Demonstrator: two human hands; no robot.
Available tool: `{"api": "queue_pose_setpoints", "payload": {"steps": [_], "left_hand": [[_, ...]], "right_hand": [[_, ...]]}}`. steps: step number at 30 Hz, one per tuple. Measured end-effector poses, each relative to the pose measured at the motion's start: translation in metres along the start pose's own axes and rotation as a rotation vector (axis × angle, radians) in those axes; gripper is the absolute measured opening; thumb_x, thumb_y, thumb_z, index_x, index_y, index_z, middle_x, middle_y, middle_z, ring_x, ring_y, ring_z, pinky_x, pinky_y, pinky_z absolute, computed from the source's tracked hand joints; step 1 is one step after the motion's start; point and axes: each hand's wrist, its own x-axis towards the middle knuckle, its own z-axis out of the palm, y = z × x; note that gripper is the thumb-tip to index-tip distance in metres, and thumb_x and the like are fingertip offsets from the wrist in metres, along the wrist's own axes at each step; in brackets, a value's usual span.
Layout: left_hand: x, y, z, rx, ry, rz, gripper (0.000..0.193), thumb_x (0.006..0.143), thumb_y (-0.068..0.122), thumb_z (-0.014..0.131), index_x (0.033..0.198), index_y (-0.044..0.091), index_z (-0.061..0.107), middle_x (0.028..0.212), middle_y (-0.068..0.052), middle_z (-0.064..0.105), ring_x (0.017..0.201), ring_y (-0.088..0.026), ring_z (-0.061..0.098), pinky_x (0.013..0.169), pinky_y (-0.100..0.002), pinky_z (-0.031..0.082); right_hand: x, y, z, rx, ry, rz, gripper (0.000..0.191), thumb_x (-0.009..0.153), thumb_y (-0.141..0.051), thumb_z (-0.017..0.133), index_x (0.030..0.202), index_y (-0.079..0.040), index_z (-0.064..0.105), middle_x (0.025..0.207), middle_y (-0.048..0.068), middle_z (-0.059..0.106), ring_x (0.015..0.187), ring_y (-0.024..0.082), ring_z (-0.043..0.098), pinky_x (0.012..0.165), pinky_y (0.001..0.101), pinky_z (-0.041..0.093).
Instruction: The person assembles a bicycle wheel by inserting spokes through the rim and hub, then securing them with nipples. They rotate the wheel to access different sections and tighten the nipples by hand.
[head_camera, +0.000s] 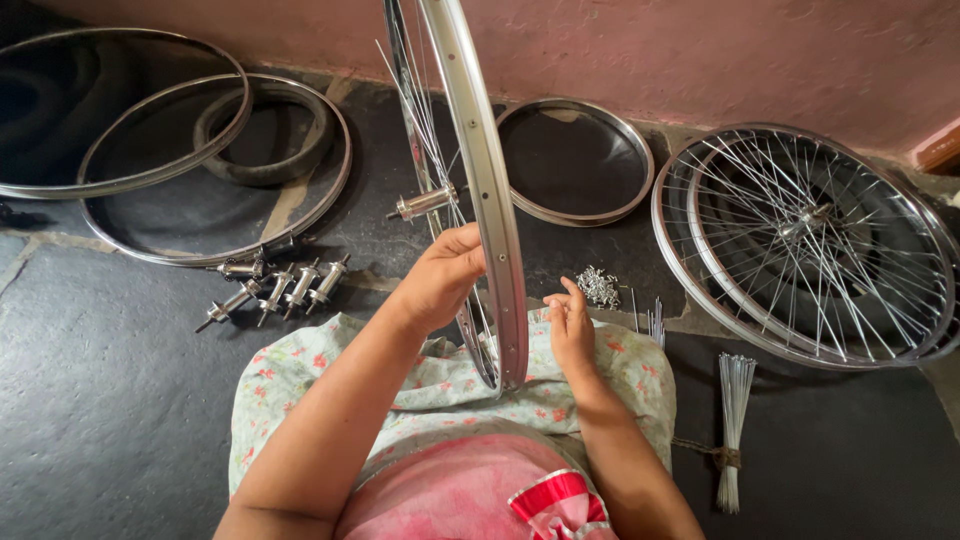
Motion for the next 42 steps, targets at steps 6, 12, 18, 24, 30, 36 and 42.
{"api": "queue_pose_setpoints", "payload": {"steps": [6,12,18,24,30,36,42], "left_hand": [[0.000,0.001,-0.003,-0.021,-0.006,0.015,0.023,0.097,0.024,0.074,0.112,0.009,0.067,0.098,0.001,0.067,0.090,-0.010,0.063,0.083,-0.030,0.052],[0.000,0.001,-0.003,-0.012,0.010,-0.040,0.024,0.104,0.029,0.069,0.105,0.005,0.070,0.095,-0.003,0.070,0.089,-0.013,0.065,0.085,-0.031,0.053],[0.002,0.003,-0.002,-0.018,-0.014,0.002,0.022,0.099,0.028,0.070,0.112,0.009,0.068,0.098,0.001,0.067,0.090,-0.010,0.063,0.082,-0.029,0.052],[0.003,-0.001,0.000,0.027,0.013,-0.013,0.023,0.106,0.028,0.067,0.110,0.005,0.069,0.097,0.000,0.066,0.091,-0.011,0.061,0.085,-0.029,0.050],[0.004,0.012,0.037,0.555,0.258,0.320,0.031,0.112,0.030,0.054,0.109,0.002,0.067,0.127,-0.007,0.059,0.120,-0.019,0.055,0.108,-0.037,0.042],[-0.005,0.025,0.099,1.462,0.579,0.537,0.080,0.074,0.034,0.084,0.133,-0.004,0.045,0.124,-0.015,0.054,0.118,-0.037,0.053,0.111,-0.054,0.029],[-0.002,0.044,0.092,1.077,0.660,0.002,0.063,0.073,0.001,0.066,0.133,0.009,0.051,0.118,-0.009,0.066,0.094,-0.022,0.066,0.083,-0.036,0.055]], "right_hand": [[0.001,-0.005,-0.001,0.019,-0.004,-0.012,0.042,0.105,-0.014,0.052,0.145,-0.004,0.043,0.104,0.008,0.072,0.078,0.016,0.070,0.075,0.0304,0.056],[0.001,-0.010,-0.001,-0.020,-0.006,0.003,0.042,0.105,-0.015,0.051,0.145,-0.004,0.043,0.104,0.007,0.072,0.079,0.016,0.069,0.076,0.0305,0.056],[-0.002,-0.013,-0.001,-0.027,-0.006,0.033,0.043,0.104,-0.016,0.051,0.145,-0.004,0.043,0.103,0.007,0.072,0.079,0.016,0.071,0.075,0.0311,0.057],[-0.001,-0.013,-0.002,-0.053,-0.008,0.013,0.042,0.105,-0.015,0.052,0.145,-0.006,0.044,0.104,0.008,0.073,0.082,0.019,0.072,0.076,0.0325,0.058],[-0.002,-0.015,-0.001,-0.037,-0.016,0.027,0.043,0.104,-0.015,0.052,0.145,-0.006,0.043,0.105,0.008,0.073,0.087,0.019,0.074,0.077,0.0329,0.058],[-0.005,-0.016,-0.001,-0.033,-0.013,0.027,0.043,0.104,-0.015,0.054,0.145,-0.005,0.045,0.104,0.009,0.073,0.084,0.021,0.073,0.078,0.0329,0.058],[-0.004,-0.020,-0.002,-0.032,-0.001,0.028,0.043,0.104,-0.017,0.054,0.145,-0.006,0.045,0.107,0.007,0.073,0.088,0.019,0.073,0.078,0.0323,0.057]]}}
